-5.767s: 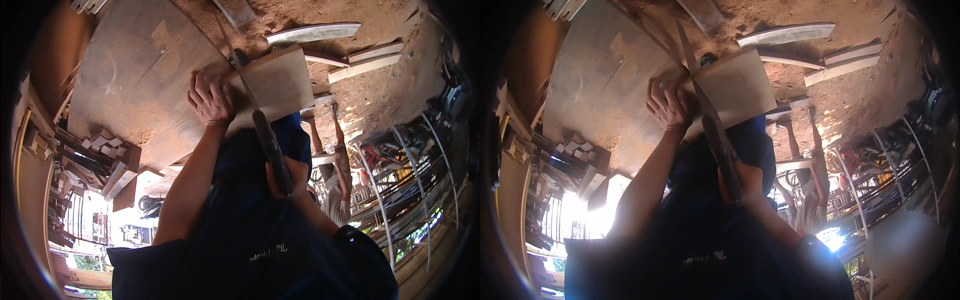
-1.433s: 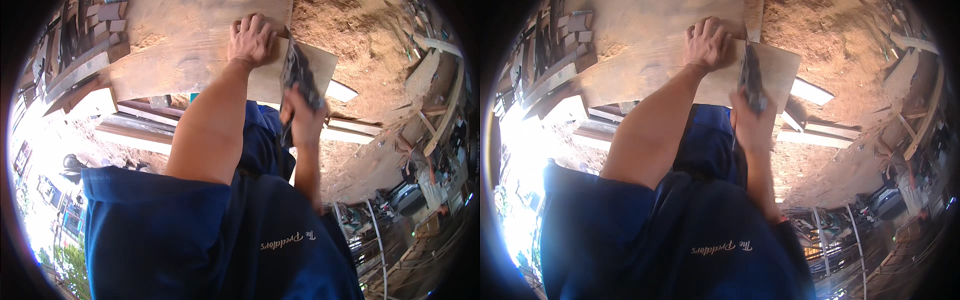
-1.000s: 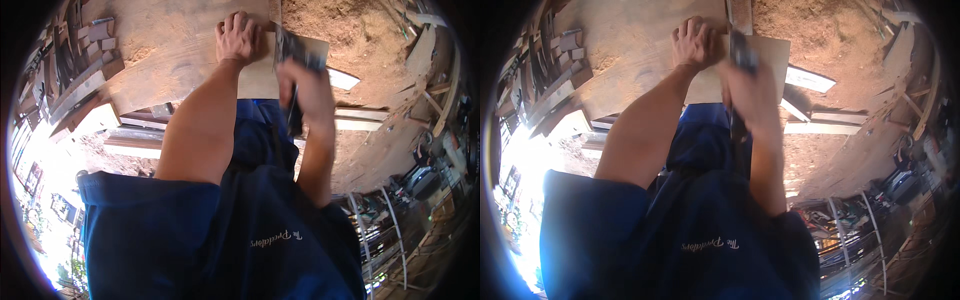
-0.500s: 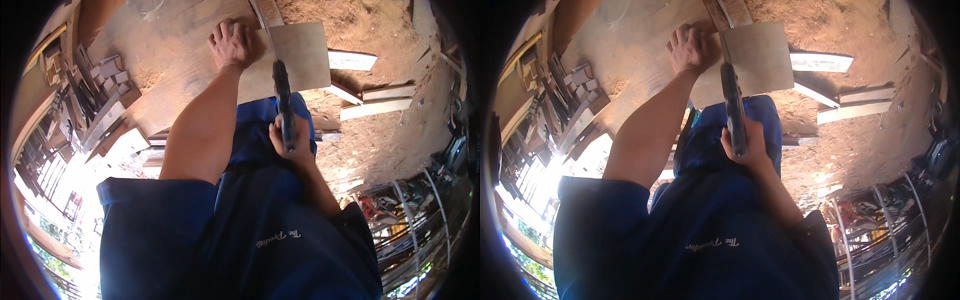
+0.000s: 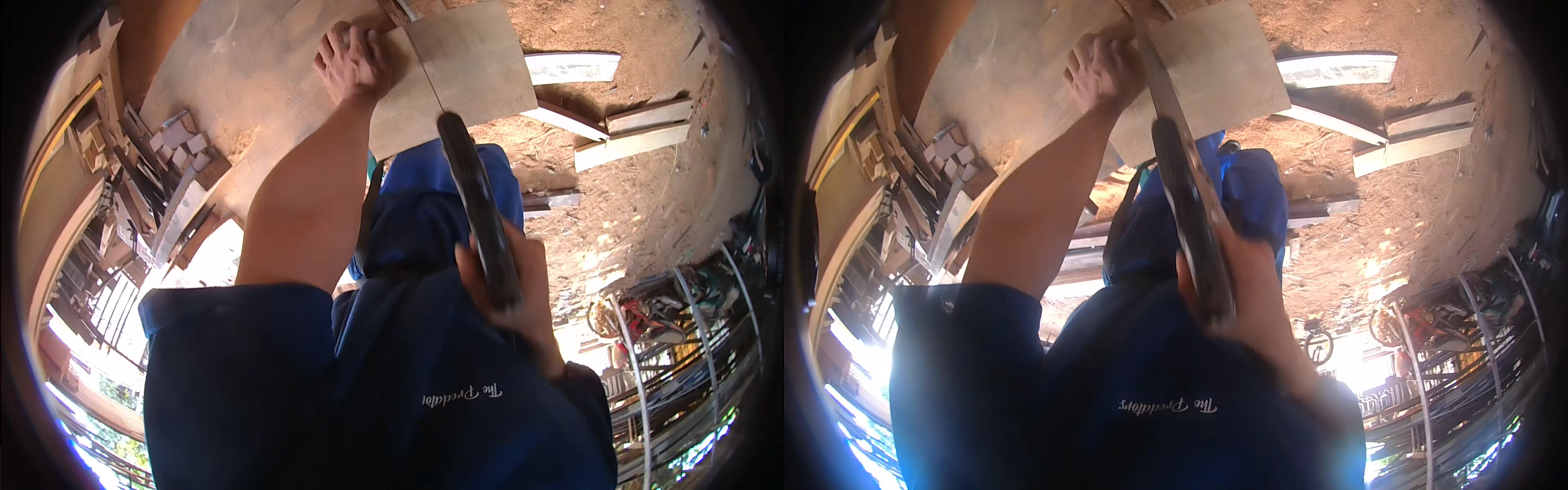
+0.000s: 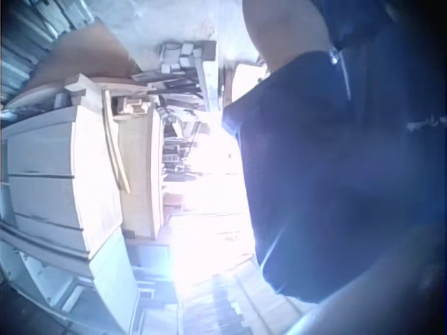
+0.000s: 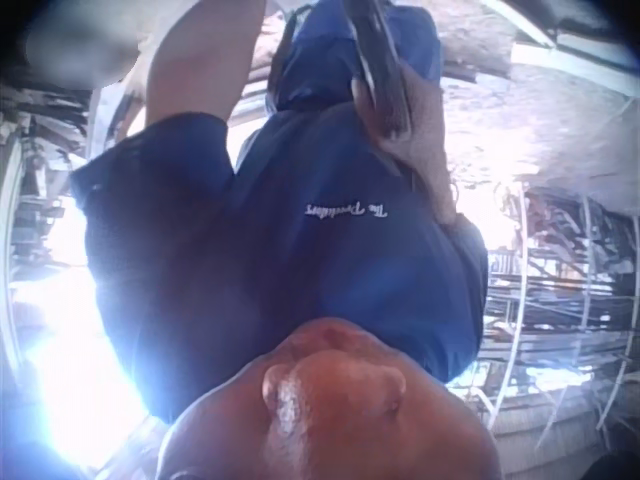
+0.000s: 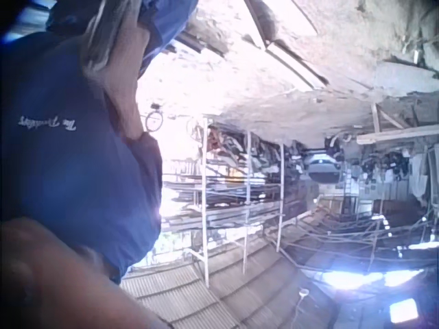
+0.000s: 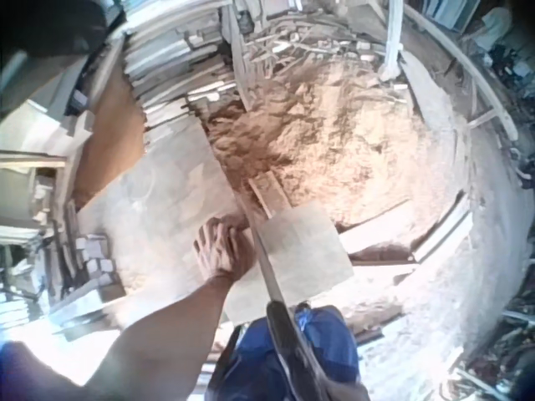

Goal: The person saws a small rectangular piece of wood using a hand saw.

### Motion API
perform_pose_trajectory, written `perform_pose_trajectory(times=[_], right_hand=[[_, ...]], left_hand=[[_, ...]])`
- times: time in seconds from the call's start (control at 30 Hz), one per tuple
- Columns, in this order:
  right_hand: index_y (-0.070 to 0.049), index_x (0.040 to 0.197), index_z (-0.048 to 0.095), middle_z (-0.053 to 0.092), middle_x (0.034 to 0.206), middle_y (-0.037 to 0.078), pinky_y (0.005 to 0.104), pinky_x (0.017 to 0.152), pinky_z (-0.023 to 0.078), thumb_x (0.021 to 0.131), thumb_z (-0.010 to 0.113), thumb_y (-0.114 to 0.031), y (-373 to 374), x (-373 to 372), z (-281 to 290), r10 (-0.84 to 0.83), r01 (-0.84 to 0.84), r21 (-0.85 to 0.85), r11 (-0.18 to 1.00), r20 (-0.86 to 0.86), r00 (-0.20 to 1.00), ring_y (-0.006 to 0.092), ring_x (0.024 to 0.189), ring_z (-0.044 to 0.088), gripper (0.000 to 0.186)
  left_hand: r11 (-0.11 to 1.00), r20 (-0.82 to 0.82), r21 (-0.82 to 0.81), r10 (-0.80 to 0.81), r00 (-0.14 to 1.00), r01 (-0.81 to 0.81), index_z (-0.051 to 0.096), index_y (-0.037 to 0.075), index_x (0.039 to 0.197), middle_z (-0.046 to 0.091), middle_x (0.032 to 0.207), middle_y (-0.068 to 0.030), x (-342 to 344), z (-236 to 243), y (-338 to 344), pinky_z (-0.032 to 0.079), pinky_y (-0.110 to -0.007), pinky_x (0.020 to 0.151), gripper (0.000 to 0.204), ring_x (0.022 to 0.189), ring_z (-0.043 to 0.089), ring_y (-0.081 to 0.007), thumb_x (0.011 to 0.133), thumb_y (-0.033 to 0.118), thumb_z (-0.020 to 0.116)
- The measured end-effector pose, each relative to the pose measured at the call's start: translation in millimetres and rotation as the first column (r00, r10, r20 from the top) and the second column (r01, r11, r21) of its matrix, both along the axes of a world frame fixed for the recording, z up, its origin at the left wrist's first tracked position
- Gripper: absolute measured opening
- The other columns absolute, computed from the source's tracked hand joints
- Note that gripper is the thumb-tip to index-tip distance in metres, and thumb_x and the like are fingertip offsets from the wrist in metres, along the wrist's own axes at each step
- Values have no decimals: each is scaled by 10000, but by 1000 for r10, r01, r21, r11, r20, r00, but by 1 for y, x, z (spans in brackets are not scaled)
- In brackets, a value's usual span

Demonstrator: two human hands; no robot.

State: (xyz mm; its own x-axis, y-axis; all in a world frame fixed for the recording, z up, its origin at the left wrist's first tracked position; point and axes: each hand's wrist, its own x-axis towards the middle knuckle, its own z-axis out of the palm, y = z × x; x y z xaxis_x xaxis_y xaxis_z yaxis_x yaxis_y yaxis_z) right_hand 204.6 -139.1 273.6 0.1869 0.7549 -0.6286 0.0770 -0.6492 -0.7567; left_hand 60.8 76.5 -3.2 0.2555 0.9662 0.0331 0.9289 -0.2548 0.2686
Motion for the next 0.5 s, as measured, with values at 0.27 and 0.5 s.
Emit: perform_pose_trajectory(times=[0.27,0.5], right_hand=[[-32,1137,689,738,864,162,419,728,593,789,853,-231,3,15,95,189,-134,-439,888,84,978,320,790,749,432],[-8,991,659,680,743,115,341,617,535,813,815,-168,9,-10,18,109,-61,-209,976,225,968,264,673,715,286]], left_hand=[[999,46,-45,-13,999,15,626,129,1171,515,1349,-120,-2,-2,-6,348,-533,1044,367,1283,455,-347,962,424,565],[999,107,-42,4,994,0,620,87,1166,521,1348,-166,8,6,0,359,-556,1032,381,1253,464,-390,949,390,542]])
